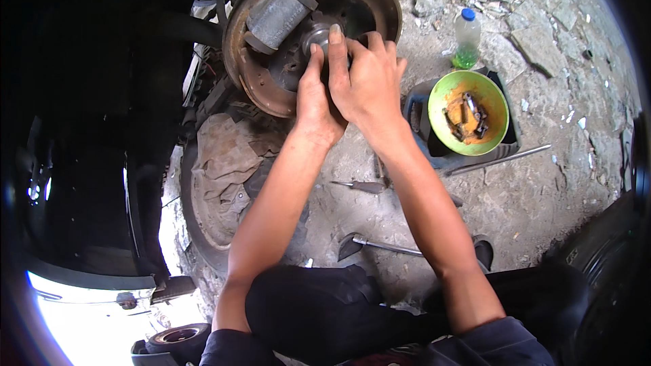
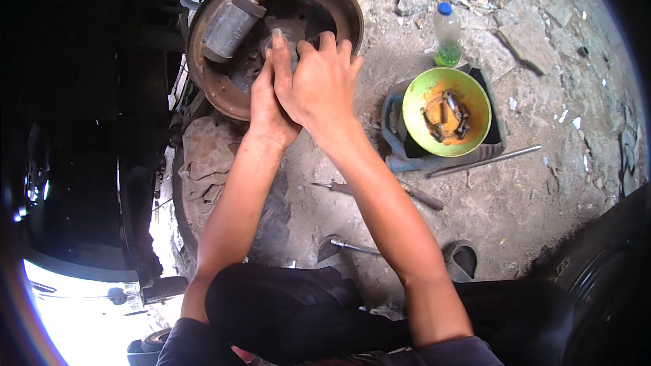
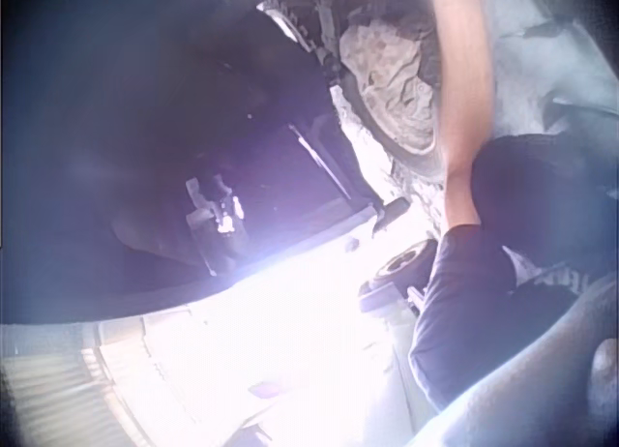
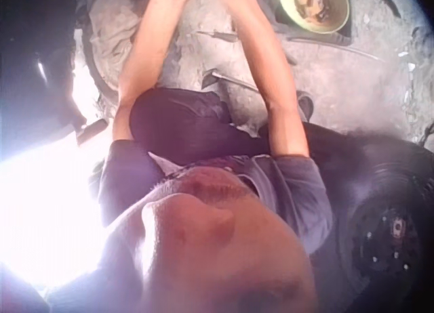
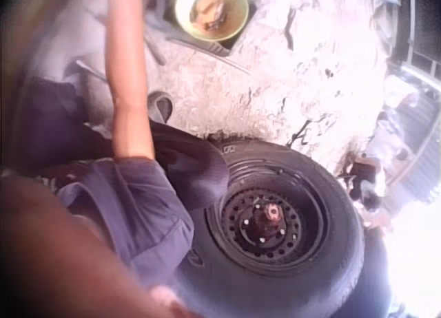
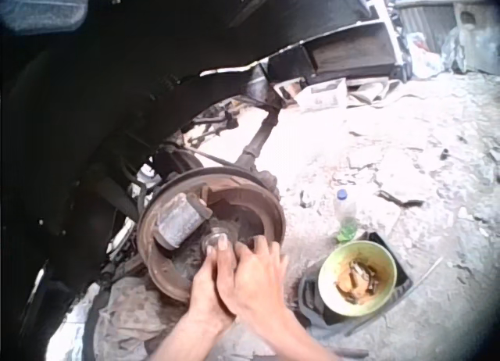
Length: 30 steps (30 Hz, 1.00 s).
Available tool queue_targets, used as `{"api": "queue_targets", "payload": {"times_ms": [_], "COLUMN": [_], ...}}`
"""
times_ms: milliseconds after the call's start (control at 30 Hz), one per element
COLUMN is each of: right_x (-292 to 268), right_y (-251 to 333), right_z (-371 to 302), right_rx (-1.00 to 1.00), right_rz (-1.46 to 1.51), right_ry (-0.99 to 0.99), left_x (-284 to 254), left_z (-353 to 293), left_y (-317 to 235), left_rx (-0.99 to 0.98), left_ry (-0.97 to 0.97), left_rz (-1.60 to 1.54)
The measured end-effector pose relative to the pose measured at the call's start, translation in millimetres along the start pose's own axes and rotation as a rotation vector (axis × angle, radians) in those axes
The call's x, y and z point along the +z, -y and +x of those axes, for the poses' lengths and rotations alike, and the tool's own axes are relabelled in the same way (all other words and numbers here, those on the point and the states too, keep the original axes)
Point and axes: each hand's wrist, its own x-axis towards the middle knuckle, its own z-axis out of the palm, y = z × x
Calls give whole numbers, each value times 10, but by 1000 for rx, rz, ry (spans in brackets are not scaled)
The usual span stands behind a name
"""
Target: The person installs a wheel hub and a metal sleeve onto an axle spindle, then places small components from a bowl into the brake backing plate assembly by hand.
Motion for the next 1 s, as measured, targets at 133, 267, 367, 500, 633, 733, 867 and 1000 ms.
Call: {"api": "queue_targets", "payload": {"times_ms": [133, 267, 367, 500, 633, 733, 867, 1000], "right_x": [-12, -121, 24, 26, 46, 82, 100, 94], "right_y": [-17, 107, 52, 65, 141, 141, 143, 123], "right_z": [-12, 188, 332, 445, 457, 482, 462, 480], "right_rx": [57, -75, -109, -183, -237, -180, -190, -224], "right_rz": [20, 260, 286, 198, 77, 30, -45, -23], "right_ry": [24, -83, -14, -28, 7, 104, 84, 44], "left_x": [70, 1, -54, 80, 30, -2, -43, 84], "left_z": [46, 124, 170, 148, 155, 174, 200, 155], "left_y": [90, 161, 199, 159, 165, 175, 206, 186], "left_rx": [54, 132, 157, 132, 164, 157, 144, 199], "left_ry": [22, -6, 44, 60, 45, 47, 30, 23], "left_rz": [-76, -157, -185, -153, -115, -112, -144, -155]}}
